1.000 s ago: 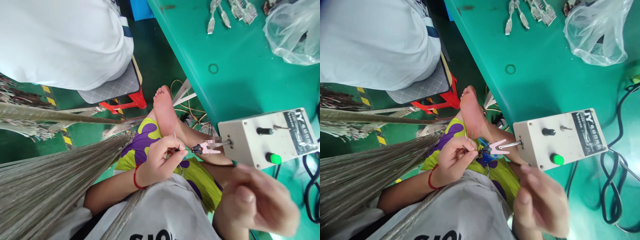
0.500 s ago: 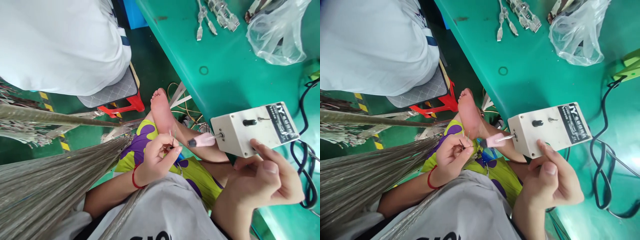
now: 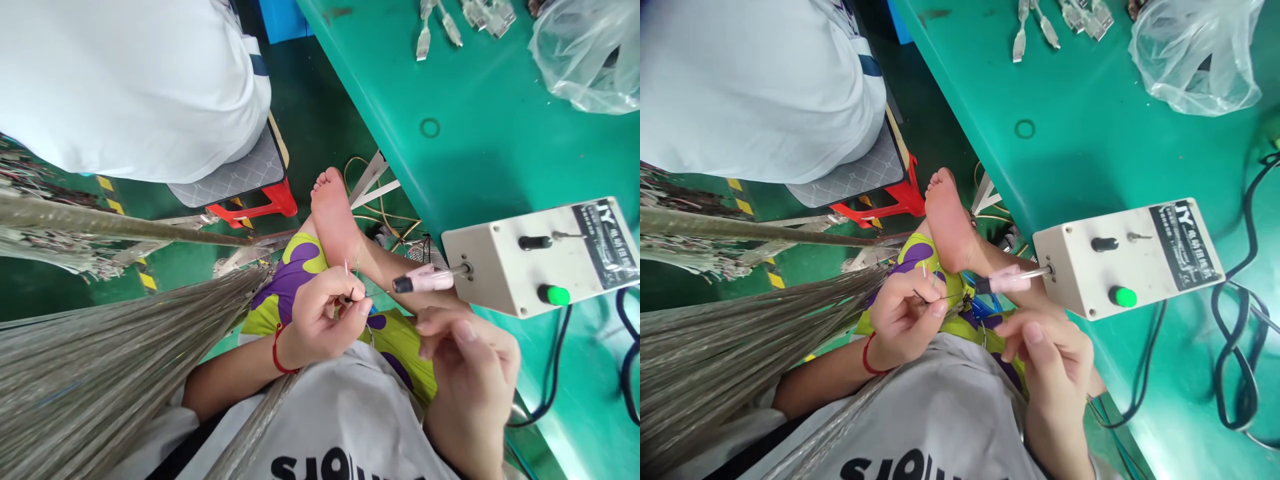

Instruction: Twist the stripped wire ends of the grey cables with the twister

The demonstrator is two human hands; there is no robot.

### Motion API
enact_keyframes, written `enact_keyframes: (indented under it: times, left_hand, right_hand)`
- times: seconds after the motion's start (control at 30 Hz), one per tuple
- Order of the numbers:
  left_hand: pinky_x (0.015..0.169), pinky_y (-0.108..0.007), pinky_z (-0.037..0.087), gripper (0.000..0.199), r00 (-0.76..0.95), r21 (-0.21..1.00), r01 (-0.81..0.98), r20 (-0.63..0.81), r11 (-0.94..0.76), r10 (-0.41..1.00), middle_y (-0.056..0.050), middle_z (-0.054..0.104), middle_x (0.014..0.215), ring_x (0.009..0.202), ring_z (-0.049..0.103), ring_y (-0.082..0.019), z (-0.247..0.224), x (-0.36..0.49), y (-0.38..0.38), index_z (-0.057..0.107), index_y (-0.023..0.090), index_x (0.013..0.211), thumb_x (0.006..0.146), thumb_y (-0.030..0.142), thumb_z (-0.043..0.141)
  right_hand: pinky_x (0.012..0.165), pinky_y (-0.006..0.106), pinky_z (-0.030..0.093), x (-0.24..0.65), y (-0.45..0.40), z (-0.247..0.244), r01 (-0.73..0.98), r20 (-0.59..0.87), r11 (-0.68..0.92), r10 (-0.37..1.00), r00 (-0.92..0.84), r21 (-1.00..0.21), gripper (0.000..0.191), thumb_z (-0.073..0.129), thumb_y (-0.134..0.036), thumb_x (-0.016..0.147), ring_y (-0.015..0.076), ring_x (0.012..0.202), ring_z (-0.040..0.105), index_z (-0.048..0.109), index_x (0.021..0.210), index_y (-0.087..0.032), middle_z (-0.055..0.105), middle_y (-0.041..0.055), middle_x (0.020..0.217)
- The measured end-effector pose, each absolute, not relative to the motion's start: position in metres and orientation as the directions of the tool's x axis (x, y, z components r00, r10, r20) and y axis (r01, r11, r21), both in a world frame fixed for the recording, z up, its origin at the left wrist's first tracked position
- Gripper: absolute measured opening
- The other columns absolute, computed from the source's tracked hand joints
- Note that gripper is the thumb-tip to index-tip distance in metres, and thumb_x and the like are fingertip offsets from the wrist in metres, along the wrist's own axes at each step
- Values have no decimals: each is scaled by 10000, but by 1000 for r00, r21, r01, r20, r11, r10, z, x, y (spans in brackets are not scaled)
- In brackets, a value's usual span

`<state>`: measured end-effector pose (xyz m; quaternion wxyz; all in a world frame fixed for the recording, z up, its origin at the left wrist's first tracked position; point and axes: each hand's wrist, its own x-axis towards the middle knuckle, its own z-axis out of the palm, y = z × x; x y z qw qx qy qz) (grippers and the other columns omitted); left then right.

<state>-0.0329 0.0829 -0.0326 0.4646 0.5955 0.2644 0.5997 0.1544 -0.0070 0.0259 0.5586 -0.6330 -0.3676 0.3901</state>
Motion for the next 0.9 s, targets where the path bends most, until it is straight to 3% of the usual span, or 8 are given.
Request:
enact_keyframes:
  times: [0.1,0.2,0.3,0.37,0.6,0.73,0.9]
  left_hand:
    - [592,-199,483,158,144,871,-228,472,-435,870,44,680,873,624,545,-79,-31,-33,83,658,241,1142,1120,166,794]
    - [596,-201,498,153,143,875,-218,467,-432,873,45,679,858,619,556,-77,-30,-33,84,653,238,1123,1125,174,792]
    - [595,-205,499,170,146,880,-203,461,-430,875,43,685,855,610,555,-75,-30,-33,85,650,237,1117,1117,172,807]
    - [589,-208,491,183,144,879,-203,463,-432,875,43,685,858,609,550,-77,-29,-33,86,648,240,1124,1109,163,813]
    - [587,-223,473,182,150,875,-242,460,-418,875,48,658,848,604,481,-85,-32,-29,88,658,244,1139,1101,148,807]
    - [582,-221,472,173,152,877,-247,456,-413,877,44,665,854,610,484,-89,-34,-28,88,670,243,1159,1108,151,808]
    - [625,-217,539,145,175,885,-258,438,-388,882,18,714,907,673,609,-100,-33,-26,89,697,234,1176,1129,168,817]
  right_hand:
    - [608,341,479,160,4,24,51,-247,-274,921,303,-960,272,818,-415,1129,180,594,610,958,969,-245,705,-3,642]
    - [645,333,546,165,20,20,-57,-276,-270,944,182,-961,241,858,-461,1090,206,697,684,941,1082,-235,795,30,774]
    - [601,327,537,163,34,20,-220,-269,-228,947,177,-948,411,886,-515,1041,221,715,708,904,1337,-230,831,53,864]
    - [548,322,483,159,39,21,-297,-256,-197,950,176,-934,490,898,-567,1014,204,633,643,896,1367,-226,797,38,793]
    - [506,324,398,141,44,18,-535,-250,-133,956,151,-834,424,788,-551,1086,153,455,314,881,1413,-297,551,-73,565]
    - [394,298,259,135,49,11,-544,-245,-109,952,183,-832,385,792,-663,1117,129,385,134,918,1249,-324,329,-134,451]
    - [387,285,199,132,55,2,-552,-219,-74,954,203,-831,383,865,-733,1073,117,377,98,942,1197,-379,242,-154,414]
